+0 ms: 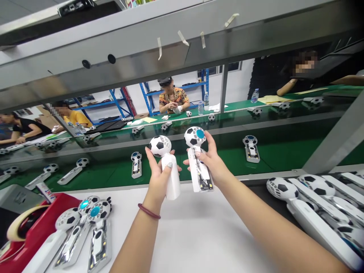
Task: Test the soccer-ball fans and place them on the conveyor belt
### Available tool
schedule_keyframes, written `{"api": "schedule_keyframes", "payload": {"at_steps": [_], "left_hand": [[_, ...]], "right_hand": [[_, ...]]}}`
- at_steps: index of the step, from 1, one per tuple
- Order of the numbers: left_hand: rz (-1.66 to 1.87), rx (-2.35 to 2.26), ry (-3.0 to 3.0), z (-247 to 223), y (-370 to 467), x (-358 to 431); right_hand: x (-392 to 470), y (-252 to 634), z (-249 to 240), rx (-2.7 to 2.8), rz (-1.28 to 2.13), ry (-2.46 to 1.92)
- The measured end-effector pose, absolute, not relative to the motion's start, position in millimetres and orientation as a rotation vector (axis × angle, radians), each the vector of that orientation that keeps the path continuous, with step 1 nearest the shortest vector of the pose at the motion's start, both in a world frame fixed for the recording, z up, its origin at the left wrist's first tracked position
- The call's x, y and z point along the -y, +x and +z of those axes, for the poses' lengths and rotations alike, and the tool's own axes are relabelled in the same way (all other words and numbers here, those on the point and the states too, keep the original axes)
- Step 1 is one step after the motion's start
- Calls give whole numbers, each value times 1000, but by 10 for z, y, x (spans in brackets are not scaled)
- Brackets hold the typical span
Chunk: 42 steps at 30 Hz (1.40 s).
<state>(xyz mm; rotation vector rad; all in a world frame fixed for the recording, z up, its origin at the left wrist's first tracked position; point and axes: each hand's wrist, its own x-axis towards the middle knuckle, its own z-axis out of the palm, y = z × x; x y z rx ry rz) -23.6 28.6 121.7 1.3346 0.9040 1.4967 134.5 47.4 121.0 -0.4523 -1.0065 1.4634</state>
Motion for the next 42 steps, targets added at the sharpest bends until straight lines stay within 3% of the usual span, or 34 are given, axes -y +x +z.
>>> {"api": "schedule_keyframes", "payload": {"at_steps": [14,20,29,36,42], "left_hand": [[1513,-1393,1697,1154,-338,-357],[1467,-1319,1649,1057,-313,-410],[1492,-1356,1634,564,-313,-625],[1614,-1348,1465,365,-307,-665],[1526,-1131,1340,414,-296,-686]], "right_hand": [[-533,1364,1068,1123,1363,-494],[-545,1333,1038,1092,1315,-454],[-725,1377,692,1430,845,-854],[-794,1388,758,1164,1111,-780],[-814,1398,730,1219,1122,-758]]}}
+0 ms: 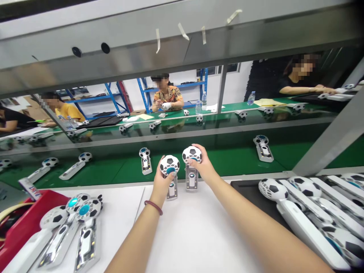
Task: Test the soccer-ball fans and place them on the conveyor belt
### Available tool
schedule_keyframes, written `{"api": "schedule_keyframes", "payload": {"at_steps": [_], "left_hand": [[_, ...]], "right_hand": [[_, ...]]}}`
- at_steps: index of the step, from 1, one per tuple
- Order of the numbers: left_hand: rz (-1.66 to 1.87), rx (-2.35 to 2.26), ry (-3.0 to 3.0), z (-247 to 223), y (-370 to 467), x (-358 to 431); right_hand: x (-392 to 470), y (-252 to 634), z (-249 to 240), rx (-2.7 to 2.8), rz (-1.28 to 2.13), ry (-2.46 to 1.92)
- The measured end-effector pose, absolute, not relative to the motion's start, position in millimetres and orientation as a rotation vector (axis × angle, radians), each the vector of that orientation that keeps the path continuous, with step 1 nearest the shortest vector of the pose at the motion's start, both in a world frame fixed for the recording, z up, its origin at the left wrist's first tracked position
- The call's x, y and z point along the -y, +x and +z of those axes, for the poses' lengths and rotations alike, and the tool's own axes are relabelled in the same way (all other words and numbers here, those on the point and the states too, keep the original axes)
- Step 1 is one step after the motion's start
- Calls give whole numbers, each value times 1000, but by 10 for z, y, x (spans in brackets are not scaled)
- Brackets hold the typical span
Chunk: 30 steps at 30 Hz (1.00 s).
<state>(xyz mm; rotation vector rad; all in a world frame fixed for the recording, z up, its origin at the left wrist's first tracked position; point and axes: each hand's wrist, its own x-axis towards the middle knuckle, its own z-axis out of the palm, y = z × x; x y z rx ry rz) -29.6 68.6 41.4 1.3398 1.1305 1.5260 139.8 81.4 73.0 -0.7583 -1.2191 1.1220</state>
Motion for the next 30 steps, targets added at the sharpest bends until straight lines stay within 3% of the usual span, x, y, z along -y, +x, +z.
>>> {"api": "schedule_keyframes", "payload": {"at_steps": [12,20,30], "left_hand": [[1519,-1093,1328,387,-331,-662],[1131,-1032,1146,124,-524,-633],[1124,-841,927,165,-551,-594]], "right_hand": [[-855,1368,647,1263,1113,-747],[-957,1455,340,1326,1644,-888],[-922,1211,266,941,1712,-835]]}}
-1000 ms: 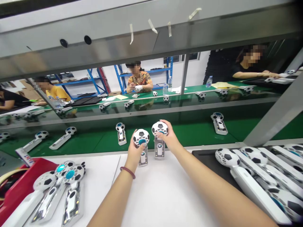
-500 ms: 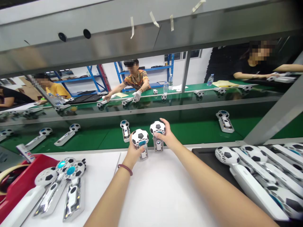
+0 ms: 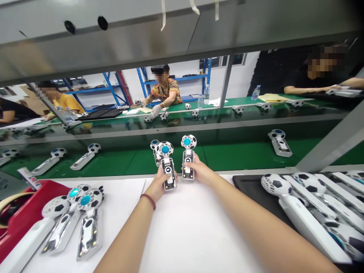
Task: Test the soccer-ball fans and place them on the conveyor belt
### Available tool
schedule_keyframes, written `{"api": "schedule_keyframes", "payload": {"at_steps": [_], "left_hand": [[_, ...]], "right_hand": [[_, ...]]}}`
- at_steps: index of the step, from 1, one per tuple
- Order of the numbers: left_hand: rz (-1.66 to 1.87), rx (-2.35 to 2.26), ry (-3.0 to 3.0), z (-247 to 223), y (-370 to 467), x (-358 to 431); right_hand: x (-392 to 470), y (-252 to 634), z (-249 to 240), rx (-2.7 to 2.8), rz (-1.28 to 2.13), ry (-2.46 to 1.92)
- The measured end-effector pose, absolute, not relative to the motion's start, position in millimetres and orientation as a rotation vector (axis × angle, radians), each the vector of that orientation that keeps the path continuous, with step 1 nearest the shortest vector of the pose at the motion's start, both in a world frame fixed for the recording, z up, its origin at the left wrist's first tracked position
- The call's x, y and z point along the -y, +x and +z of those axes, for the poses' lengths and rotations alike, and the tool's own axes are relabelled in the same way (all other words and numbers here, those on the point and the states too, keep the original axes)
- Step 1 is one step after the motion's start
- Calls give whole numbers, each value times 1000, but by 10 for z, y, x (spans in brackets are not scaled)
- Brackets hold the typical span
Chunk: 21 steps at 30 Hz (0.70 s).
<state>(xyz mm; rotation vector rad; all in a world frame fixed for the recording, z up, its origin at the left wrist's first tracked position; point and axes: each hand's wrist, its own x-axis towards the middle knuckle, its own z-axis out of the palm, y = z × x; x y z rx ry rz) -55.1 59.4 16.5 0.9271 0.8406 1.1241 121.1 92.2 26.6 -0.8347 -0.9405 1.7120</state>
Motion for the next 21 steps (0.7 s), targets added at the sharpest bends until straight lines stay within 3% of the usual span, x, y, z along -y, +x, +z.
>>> {"api": "schedule_keyframes", "payload": {"at_steps": [21], "left_hand": [[1031,-897,939,242,-545,-540]], "right_hand": [[-885,1269,407,876,1736,-791]]}}
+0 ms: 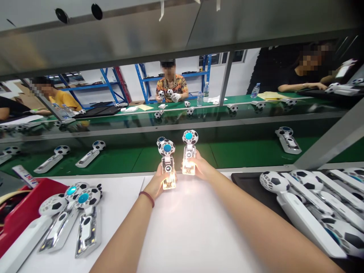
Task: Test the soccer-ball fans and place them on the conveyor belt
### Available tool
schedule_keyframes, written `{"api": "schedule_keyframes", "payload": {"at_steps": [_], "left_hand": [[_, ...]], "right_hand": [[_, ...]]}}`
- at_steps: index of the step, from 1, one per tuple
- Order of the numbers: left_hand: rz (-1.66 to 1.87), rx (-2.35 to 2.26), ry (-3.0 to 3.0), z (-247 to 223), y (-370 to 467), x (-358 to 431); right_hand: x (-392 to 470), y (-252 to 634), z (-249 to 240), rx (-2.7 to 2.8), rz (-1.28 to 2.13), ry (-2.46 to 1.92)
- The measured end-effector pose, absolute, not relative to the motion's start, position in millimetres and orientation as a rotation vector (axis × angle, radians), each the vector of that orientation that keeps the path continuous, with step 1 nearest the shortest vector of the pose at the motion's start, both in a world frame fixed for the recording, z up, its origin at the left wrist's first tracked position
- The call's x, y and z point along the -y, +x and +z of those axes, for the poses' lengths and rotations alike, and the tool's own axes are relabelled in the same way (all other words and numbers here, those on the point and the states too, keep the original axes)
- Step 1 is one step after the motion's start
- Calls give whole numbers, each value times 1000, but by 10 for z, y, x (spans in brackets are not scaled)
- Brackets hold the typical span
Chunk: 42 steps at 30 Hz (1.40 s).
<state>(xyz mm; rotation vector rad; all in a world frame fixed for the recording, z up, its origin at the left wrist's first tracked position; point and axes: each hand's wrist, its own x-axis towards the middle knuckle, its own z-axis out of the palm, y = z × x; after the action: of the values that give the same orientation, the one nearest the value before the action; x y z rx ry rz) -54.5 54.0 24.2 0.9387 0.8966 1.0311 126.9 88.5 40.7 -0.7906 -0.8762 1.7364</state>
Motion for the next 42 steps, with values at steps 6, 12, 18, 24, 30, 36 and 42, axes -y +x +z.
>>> {"api": "schedule_keyframes", "payload": {"at_steps": [6,12,18,24,30,36,42], "left_hand": [[1061,-858,936,244,-540,-532],[1184,-671,967,475,-544,-532],[1242,-564,1073,988,-504,-319],[1294,-502,1120,1293,-445,-89],[1267,-515,1084,1321,-333,25],[1239,-417,1086,1375,-307,114],[1190,-424,1111,1436,-311,193]], "right_hand": [[-895,1255,391,860,1728,-784],[-857,1305,581,889,1728,-742],[-639,1481,1000,1035,1683,-616],[-464,1536,1205,1144,1682,-510],[-301,1394,1278,1190,1658,-486],[-166,1369,1380,1239,1735,-408],[-100,1387,1441,1322,1809,-252]]}}
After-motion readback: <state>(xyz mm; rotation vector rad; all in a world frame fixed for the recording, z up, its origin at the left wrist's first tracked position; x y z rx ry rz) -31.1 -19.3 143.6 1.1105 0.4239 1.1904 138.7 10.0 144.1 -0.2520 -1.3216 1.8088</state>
